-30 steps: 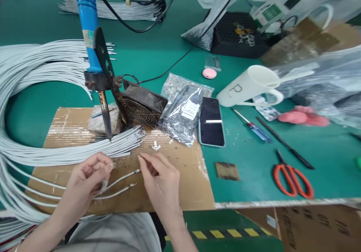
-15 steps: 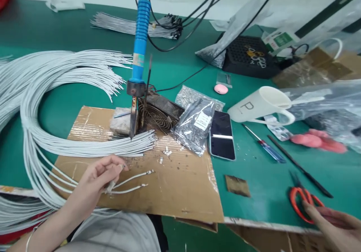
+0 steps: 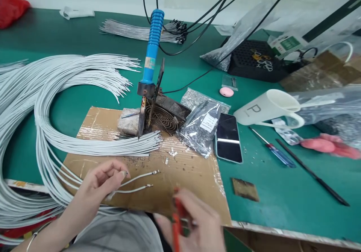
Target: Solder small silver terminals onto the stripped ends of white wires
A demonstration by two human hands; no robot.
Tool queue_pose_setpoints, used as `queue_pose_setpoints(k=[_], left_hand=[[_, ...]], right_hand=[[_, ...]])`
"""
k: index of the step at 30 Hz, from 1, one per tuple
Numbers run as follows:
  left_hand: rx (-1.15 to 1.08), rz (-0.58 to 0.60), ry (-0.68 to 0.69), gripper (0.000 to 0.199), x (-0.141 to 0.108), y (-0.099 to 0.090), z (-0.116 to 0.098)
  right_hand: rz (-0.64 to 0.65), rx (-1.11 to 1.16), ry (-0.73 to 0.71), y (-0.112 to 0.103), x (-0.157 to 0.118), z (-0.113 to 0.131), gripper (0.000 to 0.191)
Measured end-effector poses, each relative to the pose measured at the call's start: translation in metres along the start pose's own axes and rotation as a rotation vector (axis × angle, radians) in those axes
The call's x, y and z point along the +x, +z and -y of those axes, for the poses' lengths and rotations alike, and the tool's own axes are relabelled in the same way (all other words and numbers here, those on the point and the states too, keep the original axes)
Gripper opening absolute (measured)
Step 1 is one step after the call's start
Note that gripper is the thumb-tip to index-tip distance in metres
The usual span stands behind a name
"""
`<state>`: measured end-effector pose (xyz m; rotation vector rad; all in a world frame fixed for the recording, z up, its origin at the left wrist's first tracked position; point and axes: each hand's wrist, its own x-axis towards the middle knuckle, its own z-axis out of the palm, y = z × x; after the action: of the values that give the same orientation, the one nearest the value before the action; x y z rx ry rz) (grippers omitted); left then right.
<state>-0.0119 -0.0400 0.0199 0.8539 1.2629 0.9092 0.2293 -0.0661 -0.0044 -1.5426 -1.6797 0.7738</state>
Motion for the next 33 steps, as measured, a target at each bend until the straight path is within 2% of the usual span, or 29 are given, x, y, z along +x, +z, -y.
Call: queue_pose_setpoints(k=[2, 5, 12, 18, 25, 28, 31, 33], left_hand=[[0.026, -0.008, 0.004, 0.026, -0.001, 0.001, -0.002], [0.061, -0.018, 0.006, 0.023, -0.002, 0.001, -0.003], [0.087, -0.018, -0.011, 0.018, -0.001, 0.004, -0.004], [0.102, -0.03, -0.021, 0.021, 0.001, 0.006, -0.009], [0.117, -0.055, -0.032, 0.02, 0.001, 0.009, -0.009], [0.123, -0.052, -0.024, 0.02, 0.002, 0.009, -0.008], [0.141, -0.046, -0.023, 0.02, 0.002, 0.008, -0.007], [0.153, -0.043, -0.014, 0.021, 0.001, 0.007, -0.006]], right_hand=[[0.182, -0.029, -0.019, 0.024, 0.006, 0.018, 0.04], [0.282, -0.053, -0.032, 0.041, 0.02, 0.034, 0.042], [0.425, -0.024, -0.056, 0.036, 0.034, 0.035, 0.044], [0.403, 0.015, -0.026, 0.037, 0.035, 0.038, 0.044], [0.399, 0.033, -0.067, 0.033, 0.036, 0.03, 0.035], [0.386, 0.028, -0.095, 0.04, 0.034, 0.029, 0.033], [0.334, 0.031, -0.16, 0.047, 0.03, 0.024, 0.032], [0.227, 0.011, -0.163, 0.038, 0.029, 0.012, 0.036]])
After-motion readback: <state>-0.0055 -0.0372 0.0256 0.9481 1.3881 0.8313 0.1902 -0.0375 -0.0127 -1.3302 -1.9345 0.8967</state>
